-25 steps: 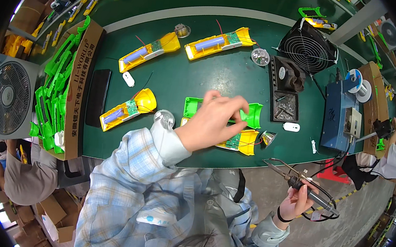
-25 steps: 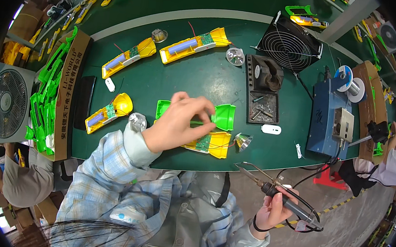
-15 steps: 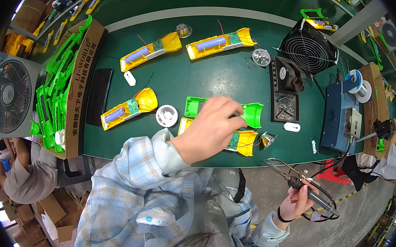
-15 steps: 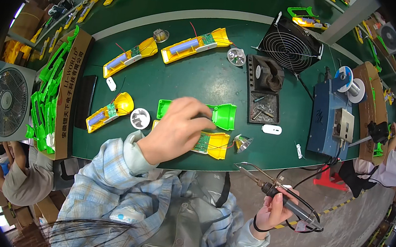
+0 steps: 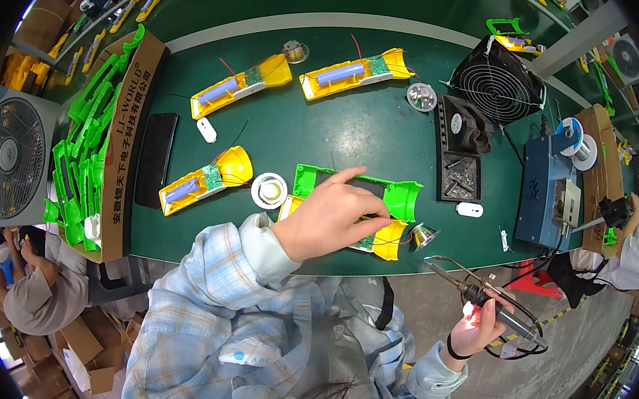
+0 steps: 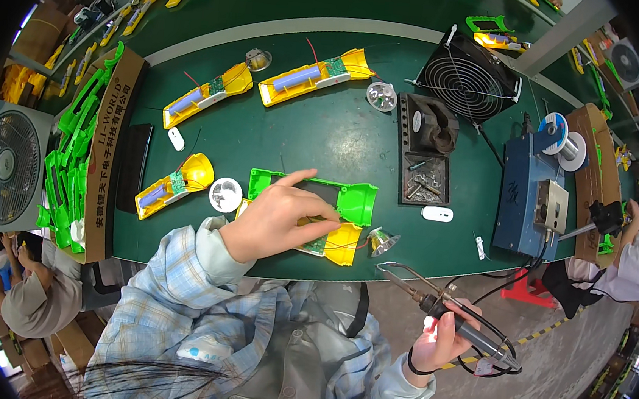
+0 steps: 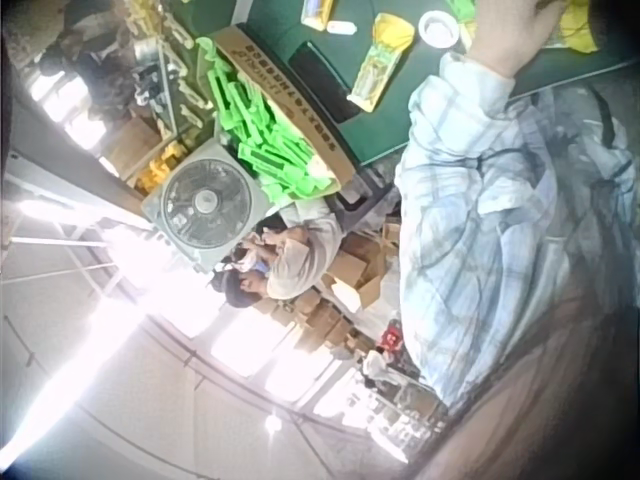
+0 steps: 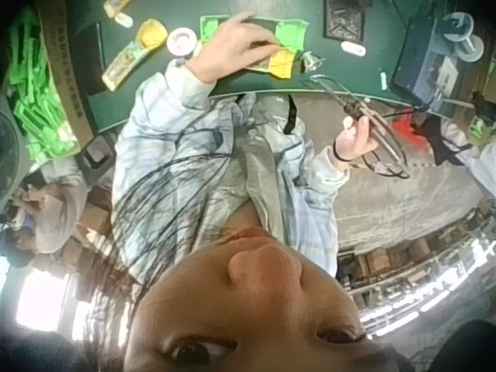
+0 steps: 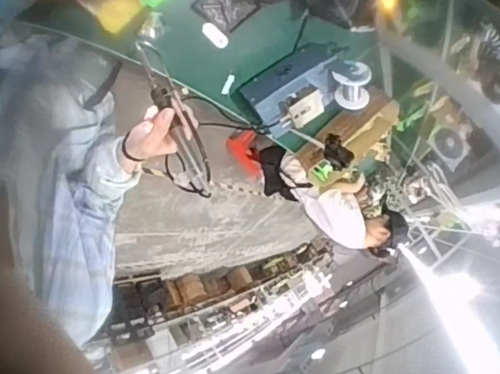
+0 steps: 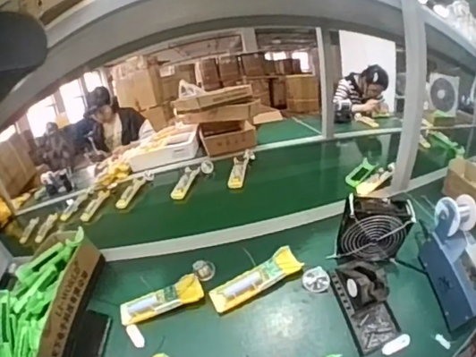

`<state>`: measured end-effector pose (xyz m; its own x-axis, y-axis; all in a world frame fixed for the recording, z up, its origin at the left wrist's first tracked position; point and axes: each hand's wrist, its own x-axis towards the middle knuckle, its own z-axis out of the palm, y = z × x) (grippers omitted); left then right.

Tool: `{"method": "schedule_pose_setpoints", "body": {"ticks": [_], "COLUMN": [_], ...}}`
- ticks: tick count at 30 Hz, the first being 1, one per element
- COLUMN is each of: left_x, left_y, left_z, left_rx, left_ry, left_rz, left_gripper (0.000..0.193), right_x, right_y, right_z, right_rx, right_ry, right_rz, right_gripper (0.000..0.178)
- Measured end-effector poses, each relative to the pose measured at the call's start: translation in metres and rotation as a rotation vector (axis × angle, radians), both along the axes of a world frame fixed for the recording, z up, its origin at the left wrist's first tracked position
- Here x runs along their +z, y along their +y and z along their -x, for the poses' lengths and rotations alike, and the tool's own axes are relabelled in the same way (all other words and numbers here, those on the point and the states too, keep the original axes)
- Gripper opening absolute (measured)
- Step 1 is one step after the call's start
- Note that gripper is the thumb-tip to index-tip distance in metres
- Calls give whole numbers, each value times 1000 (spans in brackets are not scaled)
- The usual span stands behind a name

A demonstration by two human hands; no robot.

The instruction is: The person assembles flashlights on a production line by soldering wires onto circuit boards with a soldering iron, fitting components into flashlight casings by hand, and placing the assembled units onto the conveyor belt.

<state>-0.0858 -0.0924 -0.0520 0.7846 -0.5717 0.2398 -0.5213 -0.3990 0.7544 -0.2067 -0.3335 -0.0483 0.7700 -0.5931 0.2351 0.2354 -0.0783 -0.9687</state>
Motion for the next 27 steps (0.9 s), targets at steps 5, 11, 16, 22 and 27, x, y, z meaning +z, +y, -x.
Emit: {"method": "schedule_pose_setpoints", "body": {"ticks": [5, 11, 16, 22, 27], "left_x": [0, -3, -4, -2, -4], "left_y": [7, 10, 11, 10, 13], "left_z": [-8, -4, 2, 6, 6], "left_rx": [-69, -100, -9, 211, 229], "left_ry": [192, 175, 210, -17, -19], "left_rz": [72, 122, 102, 16, -38], "left_gripper": [12, 8, 4, 11, 6], "right_x": [3, 5, 7, 13, 10], "right_y": [3, 10, 17, 25, 30], "right_z": [-9, -26, -34, -48, -60], "right_rx": [19, 74, 93, 145, 200], "right_ry": [26, -28, -16, -2, 0], "right_rz": [-19, 20, -2, -4, 30], "right_gripper": [17, 19, 20, 19, 18]}}
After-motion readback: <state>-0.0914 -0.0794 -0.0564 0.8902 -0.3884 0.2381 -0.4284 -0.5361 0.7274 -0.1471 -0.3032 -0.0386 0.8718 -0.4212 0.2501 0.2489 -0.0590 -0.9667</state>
